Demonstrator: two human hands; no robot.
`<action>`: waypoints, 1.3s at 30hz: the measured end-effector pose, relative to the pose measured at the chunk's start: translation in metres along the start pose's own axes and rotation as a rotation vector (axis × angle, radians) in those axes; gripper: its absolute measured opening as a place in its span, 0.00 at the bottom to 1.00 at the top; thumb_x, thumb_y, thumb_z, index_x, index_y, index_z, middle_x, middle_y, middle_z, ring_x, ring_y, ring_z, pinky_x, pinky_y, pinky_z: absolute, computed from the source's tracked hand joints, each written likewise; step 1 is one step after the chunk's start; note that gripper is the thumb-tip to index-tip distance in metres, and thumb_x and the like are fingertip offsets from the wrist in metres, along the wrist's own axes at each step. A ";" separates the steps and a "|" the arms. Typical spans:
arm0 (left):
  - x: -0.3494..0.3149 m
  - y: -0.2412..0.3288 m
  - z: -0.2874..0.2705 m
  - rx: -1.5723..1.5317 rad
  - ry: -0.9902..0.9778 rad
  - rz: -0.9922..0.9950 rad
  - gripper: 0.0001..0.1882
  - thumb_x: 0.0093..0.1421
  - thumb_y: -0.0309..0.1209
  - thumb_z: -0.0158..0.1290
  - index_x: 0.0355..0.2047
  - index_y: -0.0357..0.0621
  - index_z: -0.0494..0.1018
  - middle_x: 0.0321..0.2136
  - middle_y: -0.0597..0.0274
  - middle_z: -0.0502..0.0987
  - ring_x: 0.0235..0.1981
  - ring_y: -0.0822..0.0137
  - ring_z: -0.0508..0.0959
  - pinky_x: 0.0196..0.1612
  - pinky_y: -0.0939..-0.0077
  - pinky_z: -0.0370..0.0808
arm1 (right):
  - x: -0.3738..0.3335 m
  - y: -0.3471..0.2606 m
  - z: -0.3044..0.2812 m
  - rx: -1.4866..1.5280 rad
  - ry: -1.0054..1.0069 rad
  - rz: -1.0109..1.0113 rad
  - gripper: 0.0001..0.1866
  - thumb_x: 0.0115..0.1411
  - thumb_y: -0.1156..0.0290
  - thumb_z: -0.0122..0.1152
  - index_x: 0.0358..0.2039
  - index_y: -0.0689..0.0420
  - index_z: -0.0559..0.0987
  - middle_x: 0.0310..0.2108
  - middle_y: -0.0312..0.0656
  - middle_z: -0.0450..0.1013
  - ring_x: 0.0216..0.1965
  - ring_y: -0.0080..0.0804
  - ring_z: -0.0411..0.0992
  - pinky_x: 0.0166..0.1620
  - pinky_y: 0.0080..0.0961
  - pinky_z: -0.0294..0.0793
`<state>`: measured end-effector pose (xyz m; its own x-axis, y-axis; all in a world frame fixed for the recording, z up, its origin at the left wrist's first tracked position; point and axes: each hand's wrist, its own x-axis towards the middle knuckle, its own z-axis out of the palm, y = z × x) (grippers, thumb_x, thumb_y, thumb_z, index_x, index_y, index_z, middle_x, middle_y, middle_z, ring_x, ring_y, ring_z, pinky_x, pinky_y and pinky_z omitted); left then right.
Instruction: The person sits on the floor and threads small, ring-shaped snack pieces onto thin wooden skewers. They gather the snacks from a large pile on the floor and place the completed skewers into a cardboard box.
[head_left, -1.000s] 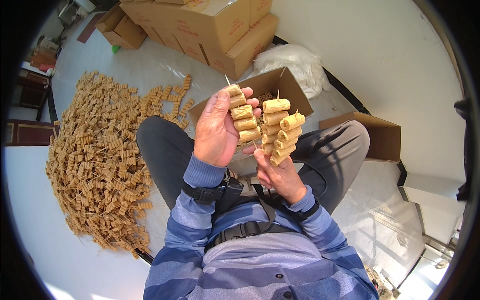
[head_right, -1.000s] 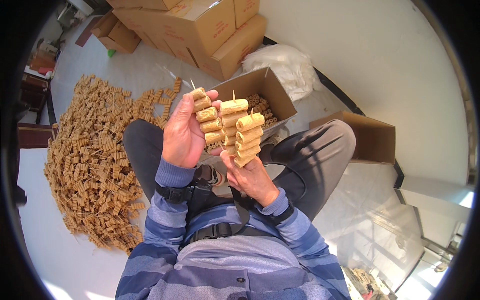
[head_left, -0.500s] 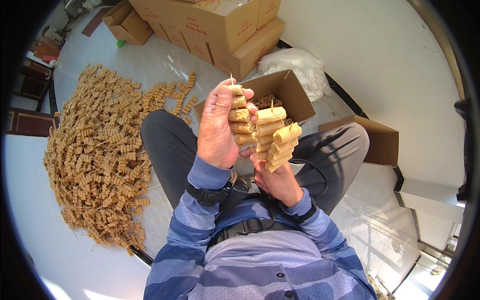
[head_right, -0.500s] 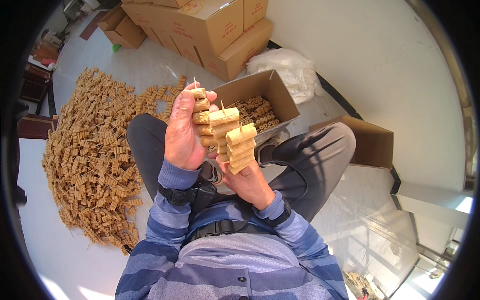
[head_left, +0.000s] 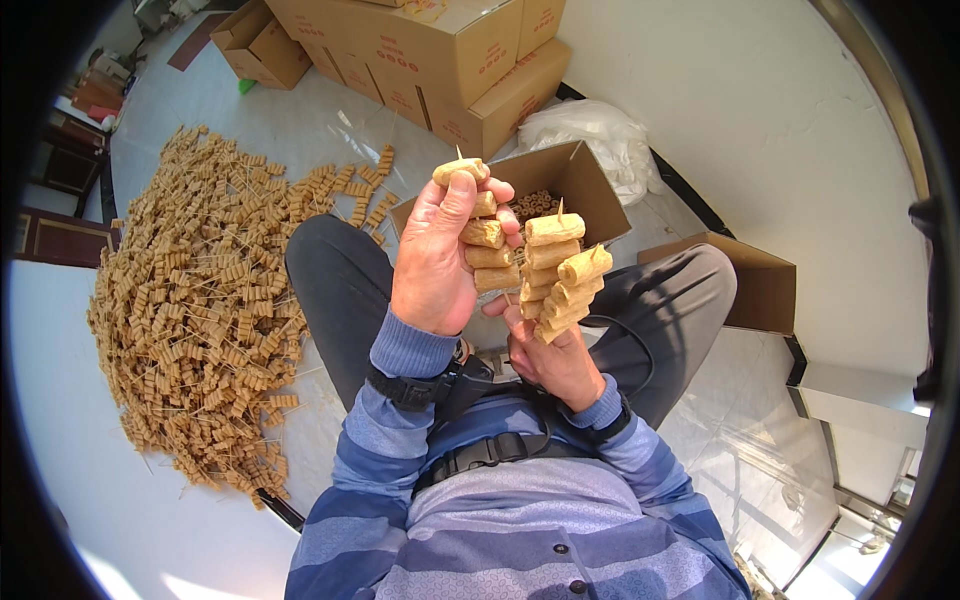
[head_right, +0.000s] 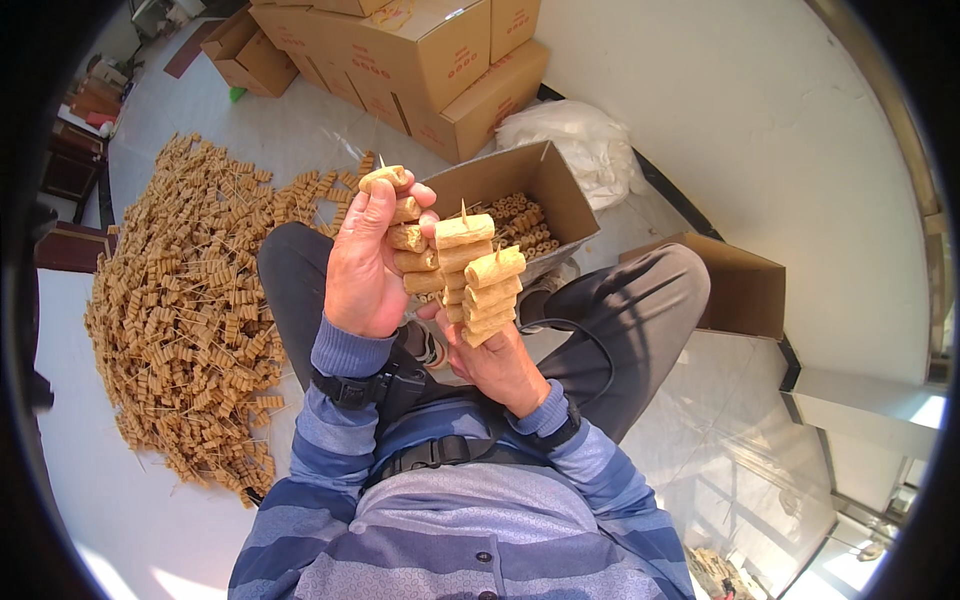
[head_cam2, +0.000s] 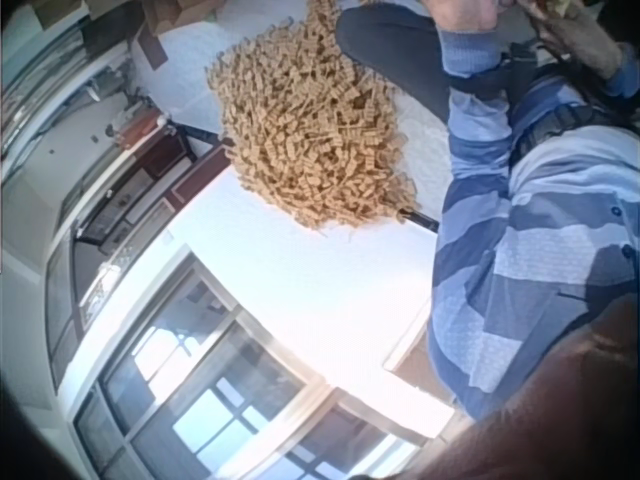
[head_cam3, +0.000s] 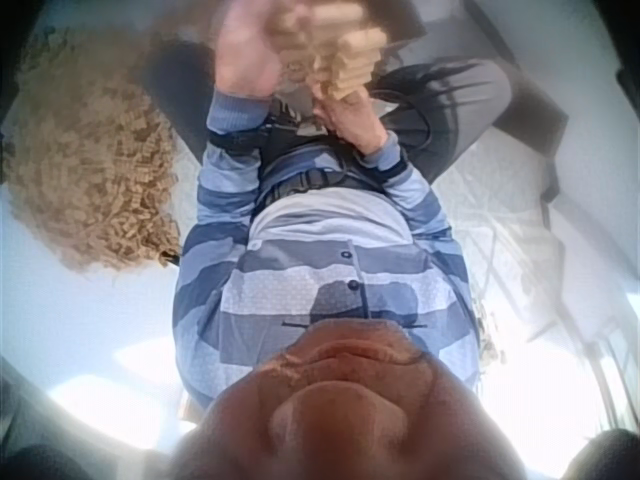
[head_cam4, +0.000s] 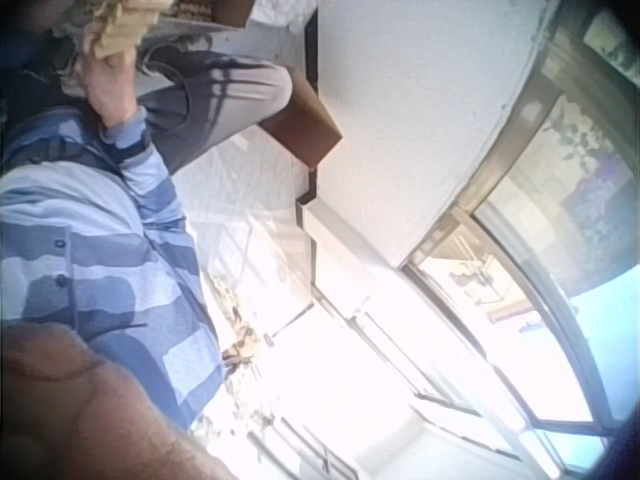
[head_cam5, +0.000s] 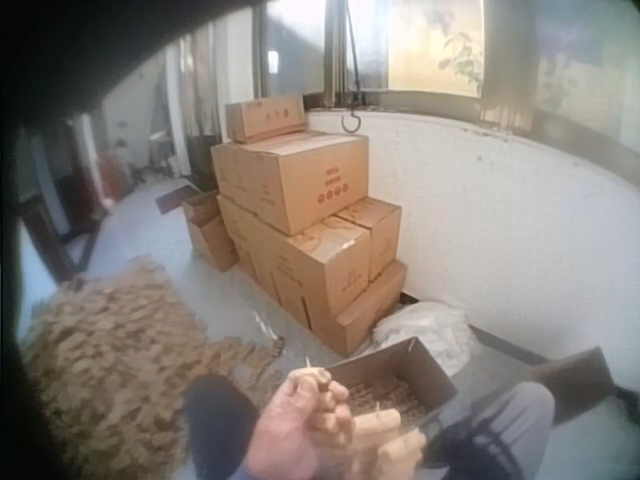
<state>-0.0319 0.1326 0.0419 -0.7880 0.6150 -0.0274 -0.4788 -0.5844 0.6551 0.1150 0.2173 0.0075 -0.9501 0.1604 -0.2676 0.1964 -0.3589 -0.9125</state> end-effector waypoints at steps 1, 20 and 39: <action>0.000 0.000 0.000 0.000 -0.004 0.003 0.16 0.71 0.43 0.50 0.47 0.44 0.70 0.40 0.59 0.78 0.36 0.70 0.80 0.42 0.72 0.79 | 0.000 0.000 0.000 -0.004 -0.002 0.005 0.14 0.75 0.62 0.47 0.49 0.57 0.74 0.12 0.26 0.55 0.11 0.15 0.52 0.16 0.16 0.52; -0.014 -0.012 0.003 0.017 0.103 0.002 0.22 0.70 0.51 0.49 0.47 0.44 0.66 0.36 0.59 0.76 0.33 0.70 0.78 0.34 0.72 0.79 | -0.002 -0.002 0.000 0.045 -0.037 0.015 0.10 0.73 0.68 0.50 0.50 0.56 0.75 0.19 0.26 0.60 0.17 0.13 0.55 0.21 0.14 0.54; -0.031 -0.021 0.003 0.016 0.103 -0.212 0.24 0.68 0.48 0.54 0.54 0.45 0.66 0.39 0.62 0.79 0.38 0.72 0.79 0.36 0.78 0.76 | -0.003 0.001 -0.002 0.179 0.041 -0.016 0.04 0.73 0.69 0.52 0.44 0.54 0.72 0.18 0.28 0.60 0.16 0.15 0.56 0.19 0.18 0.54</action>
<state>0.0039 0.1273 0.0309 -0.7064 0.6652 -0.2419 -0.6320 -0.4389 0.6387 0.1188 0.2179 0.0069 -0.9413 0.2035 -0.2693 0.1316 -0.5135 -0.8480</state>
